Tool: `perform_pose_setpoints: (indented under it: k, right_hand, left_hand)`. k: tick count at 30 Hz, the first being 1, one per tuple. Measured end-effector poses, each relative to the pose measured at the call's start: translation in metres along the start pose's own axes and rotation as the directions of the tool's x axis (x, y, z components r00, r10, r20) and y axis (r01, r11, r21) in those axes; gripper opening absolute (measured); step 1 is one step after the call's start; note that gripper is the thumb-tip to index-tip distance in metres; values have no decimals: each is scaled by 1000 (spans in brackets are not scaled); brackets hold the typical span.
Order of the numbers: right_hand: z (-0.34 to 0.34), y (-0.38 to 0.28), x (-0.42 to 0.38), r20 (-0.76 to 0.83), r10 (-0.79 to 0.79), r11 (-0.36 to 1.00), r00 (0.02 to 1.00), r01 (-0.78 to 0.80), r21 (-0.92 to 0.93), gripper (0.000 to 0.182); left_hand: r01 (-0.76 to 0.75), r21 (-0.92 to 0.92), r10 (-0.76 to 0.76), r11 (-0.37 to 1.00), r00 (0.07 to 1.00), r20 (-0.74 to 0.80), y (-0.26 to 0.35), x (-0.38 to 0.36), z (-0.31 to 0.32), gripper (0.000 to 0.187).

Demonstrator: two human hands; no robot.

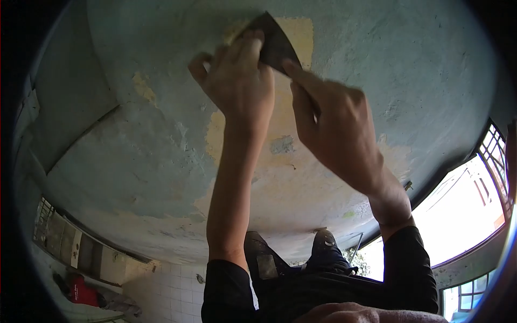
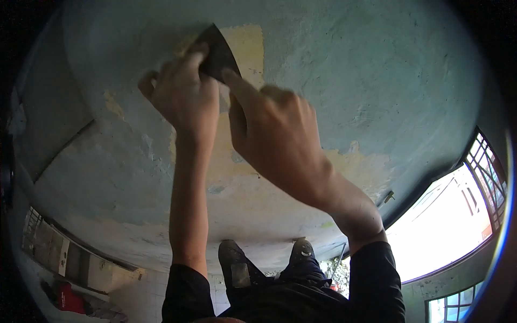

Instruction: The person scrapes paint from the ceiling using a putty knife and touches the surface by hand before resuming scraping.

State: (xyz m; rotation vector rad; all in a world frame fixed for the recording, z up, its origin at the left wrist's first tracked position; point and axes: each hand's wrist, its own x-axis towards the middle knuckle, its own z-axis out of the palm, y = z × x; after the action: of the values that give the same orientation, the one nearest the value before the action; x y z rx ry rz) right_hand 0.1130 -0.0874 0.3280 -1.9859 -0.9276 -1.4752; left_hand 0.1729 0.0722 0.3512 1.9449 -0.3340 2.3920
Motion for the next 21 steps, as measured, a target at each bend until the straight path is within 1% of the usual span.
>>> perform_pose_setpoints:
  k: [2,4,6,8,10,12,16,17,21]
  right_hand:
    - [7,0,-8,-16,-36,999,999,36,-7,26]
    - [8,-1,5,-31,-75,997,997,75,-24,27]
    - [11,-4,22,8,-21,999,1000,20,50,27]
    - [7,-7,26,11,-33,998,999,32,49,27]
    - [6,-9,18,17,-32,998,999,31,47,27]
    - [8,-11,9,65,-46,999,997,45,21,25]
    - [7,-13,16,76,-56,998,996,53,33,23]
    - [8,-11,15,66,-61,998,996,59,28,23]
    - [12,-6,16,55,-76,997,996,76,15,23]
  left_hand:
    - [8,-14,-8,1000,1000,-24,-6,-17,-1,26]
    - [19,-34,-21,999,998,-54,-12,-5,2,27]
    - [14,-39,-18,999,994,-110,-23,11,6,27]
    - [41,-2,-41,999,995,-90,-21,11,1,27]
    - [44,53,-43,998,999,-23,-18,2,-10,24]
    - [42,43,-40,998,998,-56,-21,-5,-9,22]
    - [62,-16,-64,998,992,-111,-22,-1,-3,18]
    - [68,-16,-69,998,993,-98,-21,-4,-3,18]
    - [29,23,-26,999,990,-139,-26,1,1,17]
